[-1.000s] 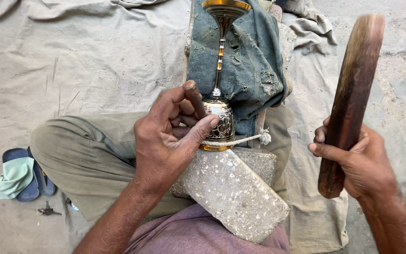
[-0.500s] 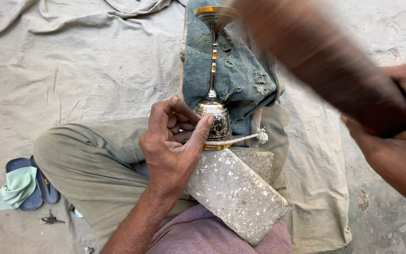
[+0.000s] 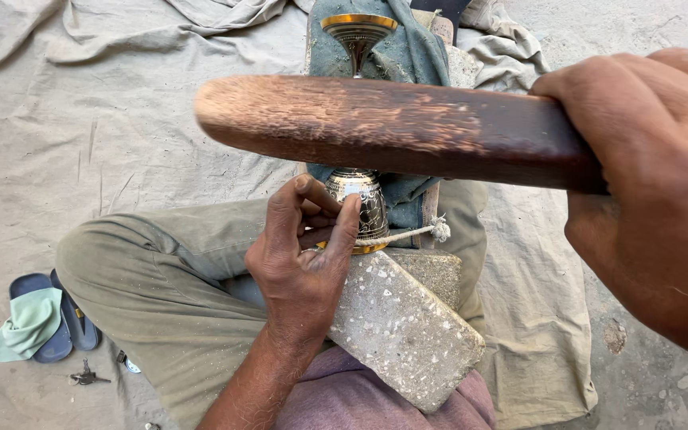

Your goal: The person sits on the ground with a brass bell-shaped object braced against a stone block. They hold a small punch against the bell's surface with one hand and strike it repeatedly with a wooden mallet held in the other hand, repositioning the punch around the bell to work the metal surface.

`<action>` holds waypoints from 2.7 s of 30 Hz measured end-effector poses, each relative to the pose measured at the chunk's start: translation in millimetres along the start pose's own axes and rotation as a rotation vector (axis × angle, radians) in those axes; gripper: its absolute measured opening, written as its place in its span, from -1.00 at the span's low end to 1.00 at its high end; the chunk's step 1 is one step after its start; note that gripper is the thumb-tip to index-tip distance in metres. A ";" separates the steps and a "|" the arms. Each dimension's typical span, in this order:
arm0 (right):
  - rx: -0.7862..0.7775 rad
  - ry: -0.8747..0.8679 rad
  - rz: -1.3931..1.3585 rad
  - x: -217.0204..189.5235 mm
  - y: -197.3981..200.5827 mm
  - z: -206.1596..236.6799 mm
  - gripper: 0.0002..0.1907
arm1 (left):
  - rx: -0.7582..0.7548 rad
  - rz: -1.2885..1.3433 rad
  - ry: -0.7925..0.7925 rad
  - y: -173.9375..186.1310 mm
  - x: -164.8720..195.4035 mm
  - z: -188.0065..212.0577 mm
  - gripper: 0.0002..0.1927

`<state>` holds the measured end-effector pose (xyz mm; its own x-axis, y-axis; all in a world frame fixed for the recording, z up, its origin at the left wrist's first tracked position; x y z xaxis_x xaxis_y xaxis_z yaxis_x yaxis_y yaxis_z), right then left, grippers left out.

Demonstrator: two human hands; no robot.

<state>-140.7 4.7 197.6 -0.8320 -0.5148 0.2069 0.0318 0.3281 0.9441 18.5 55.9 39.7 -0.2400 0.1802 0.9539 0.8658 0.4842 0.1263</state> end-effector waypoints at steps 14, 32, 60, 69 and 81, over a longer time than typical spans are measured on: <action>0.041 0.005 -0.194 -10.5 10.8 -22.9 -0.59 | 0.019 0.012 0.023 1.0 -1.3 -1.0 -0.59; -0.211 0.025 0.153 -2.2 -14.3 -4.5 -0.69 | -0.010 0.041 -0.007 0.3 1.3 3.7 -0.57; -0.203 0.002 0.120 -4.5 -23.4 -7.3 -0.66 | -0.125 -0.023 -0.079 -4.5 0.1 -9.1 -0.50; -0.134 -0.085 -0.017 1.2 -21.8 -10.5 -0.70 | -0.161 0.022 -0.058 -5.2 -3.4 -10.9 -0.52; -0.345 -0.174 0.123 15.8 -41.0 1.7 -0.62 | -0.190 -0.018 -0.072 -7.1 -1.9 -17.5 -0.52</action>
<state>-156.0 -15.5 161.7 -0.8909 -0.3366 0.3051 0.2962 0.0790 0.9519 20.6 37.1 41.7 -0.2812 0.2370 0.9299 0.9266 0.3193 0.1988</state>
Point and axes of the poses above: each hand's wrist, its own z-axis away from the middle knuckle, its own y-axis out of the back of the hand, x = y × z, the point moved 10 cm from there along -z, towards the middle knuckle, and after that the axes turned 15 degrees about x, right-handed, at the moved point
